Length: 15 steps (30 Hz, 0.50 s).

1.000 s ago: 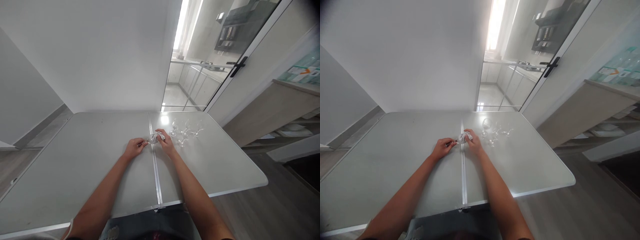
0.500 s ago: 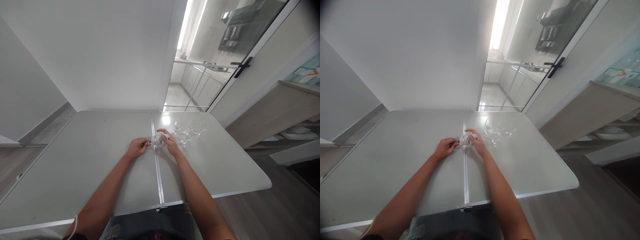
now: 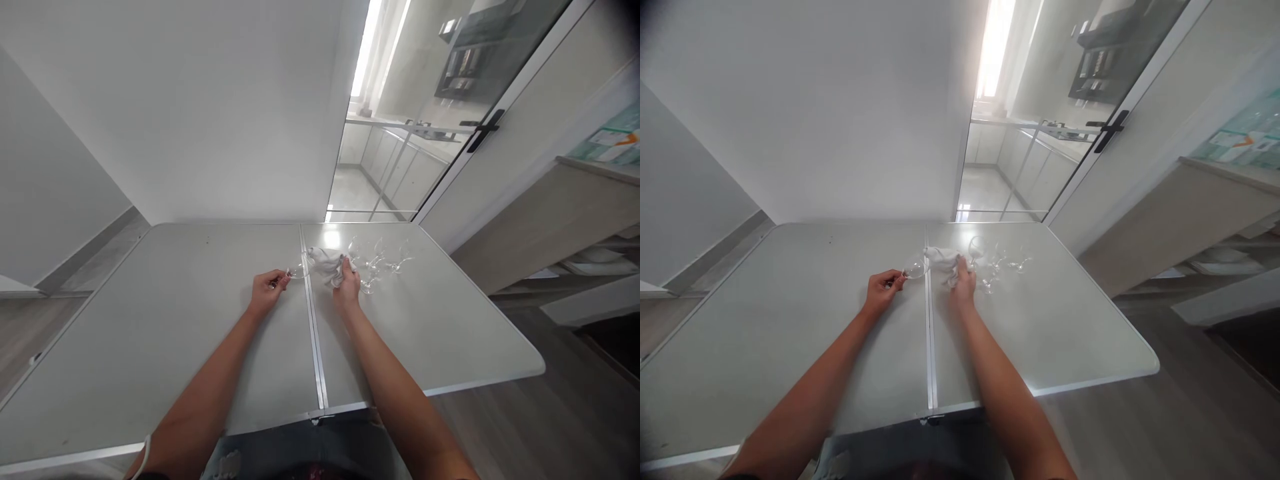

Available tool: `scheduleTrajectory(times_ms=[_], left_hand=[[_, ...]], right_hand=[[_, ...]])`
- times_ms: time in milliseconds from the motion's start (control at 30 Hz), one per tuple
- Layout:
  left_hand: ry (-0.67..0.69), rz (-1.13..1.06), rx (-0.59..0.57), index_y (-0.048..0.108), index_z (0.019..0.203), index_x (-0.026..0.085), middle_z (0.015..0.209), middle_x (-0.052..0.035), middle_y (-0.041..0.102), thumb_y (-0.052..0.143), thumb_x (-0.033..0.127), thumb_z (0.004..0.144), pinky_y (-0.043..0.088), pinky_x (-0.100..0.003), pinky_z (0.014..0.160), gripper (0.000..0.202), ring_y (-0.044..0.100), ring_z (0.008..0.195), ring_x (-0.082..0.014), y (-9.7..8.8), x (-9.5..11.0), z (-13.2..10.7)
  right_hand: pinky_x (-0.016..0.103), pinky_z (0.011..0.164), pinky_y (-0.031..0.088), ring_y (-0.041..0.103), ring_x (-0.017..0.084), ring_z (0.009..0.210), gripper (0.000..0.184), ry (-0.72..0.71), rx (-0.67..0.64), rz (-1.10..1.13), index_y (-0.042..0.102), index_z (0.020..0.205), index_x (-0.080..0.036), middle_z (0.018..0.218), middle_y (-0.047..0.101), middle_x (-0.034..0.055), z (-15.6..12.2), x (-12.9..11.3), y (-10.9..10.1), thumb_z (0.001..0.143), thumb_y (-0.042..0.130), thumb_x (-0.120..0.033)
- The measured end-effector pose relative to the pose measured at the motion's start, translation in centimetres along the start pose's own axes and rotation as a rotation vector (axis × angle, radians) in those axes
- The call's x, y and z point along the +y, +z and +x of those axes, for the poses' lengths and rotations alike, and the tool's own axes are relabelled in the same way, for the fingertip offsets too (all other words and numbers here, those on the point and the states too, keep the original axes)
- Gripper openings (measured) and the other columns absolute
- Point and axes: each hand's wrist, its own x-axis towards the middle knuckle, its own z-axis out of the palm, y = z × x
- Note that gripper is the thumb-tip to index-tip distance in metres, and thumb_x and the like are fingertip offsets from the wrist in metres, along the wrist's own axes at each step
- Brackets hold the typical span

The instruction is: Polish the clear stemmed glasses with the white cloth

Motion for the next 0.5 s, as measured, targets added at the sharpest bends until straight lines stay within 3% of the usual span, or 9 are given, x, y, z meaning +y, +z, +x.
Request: scheduleTrajectory(times_ms=[167,267,367,433,500], left_hand=[[-0.036,-0.186,-0.389,0.060,0.062,0.014,0.057,-0.0010,0.054,0.062,0.058,0.090,0.034,-0.024,0.053,0.051,0.044,0.054,-0.0102,0.1,0.7,0.0],[-0.062,-0.252,-0.454,0.059,0.061,0.014,0.055,-0.0020,0.054,0.062,0.060,0.089,0.034,-0.025,0.054,0.053,0.044,0.055,-0.0106,-0.1,0.7,0.1],[-0.107,-0.276,-0.325,0.063,0.066,0.014,0.053,-0.0020,0.055,0.063,0.059,0.088,0.034,-0.025,0.052,0.050,0.044,0.052,-0.0108,-0.4,0.4,0.2],[-0.129,-0.293,-0.241,0.065,0.069,0.014,0.052,-0.0014,0.055,0.064,0.060,0.088,0.034,-0.025,0.051,0.049,0.044,0.050,-0.0106,-0.5,0.2,0.3],[-0.130,-0.304,-0.254,0.066,0.070,0.014,0.051,-0.0011,0.054,0.065,0.060,0.086,0.034,-0.024,0.051,0.049,0.044,0.050,-0.0108,-0.4,0.2,0.2]], right_hand=[[0.040,0.081,0.059,0.071,0.027,0.101,0.040,0.388,-0.412,0.148,0.070,0.095,-0.021,0.110,0.075,0.0098,-2.0,0.4,1.2,0.086,0.063,-0.059],[0.041,0.079,0.059,0.071,0.027,0.100,0.035,0.435,-0.494,0.139,0.070,0.091,-0.022,0.106,0.076,0.0089,-2.3,0.5,1.5,0.086,0.062,-0.055],[0.036,0.071,0.059,0.072,0.024,0.091,0.031,0.333,-0.381,0.022,0.069,0.088,-0.021,0.098,0.076,0.0086,-1.8,1.3,1.2,0.083,0.068,-0.052],[0.032,0.069,0.058,0.072,0.021,0.084,0.032,0.189,-0.183,-0.051,0.068,0.089,-0.021,0.092,0.076,0.0070,-1.5,2.1,0.9,0.082,0.072,-0.052],[0.029,0.071,0.057,0.071,0.018,0.084,0.035,0.053,-0.017,-0.105,0.069,0.095,-0.020,0.093,0.075,0.0061,-1.3,2.6,0.7,0.083,0.072,-0.053]])
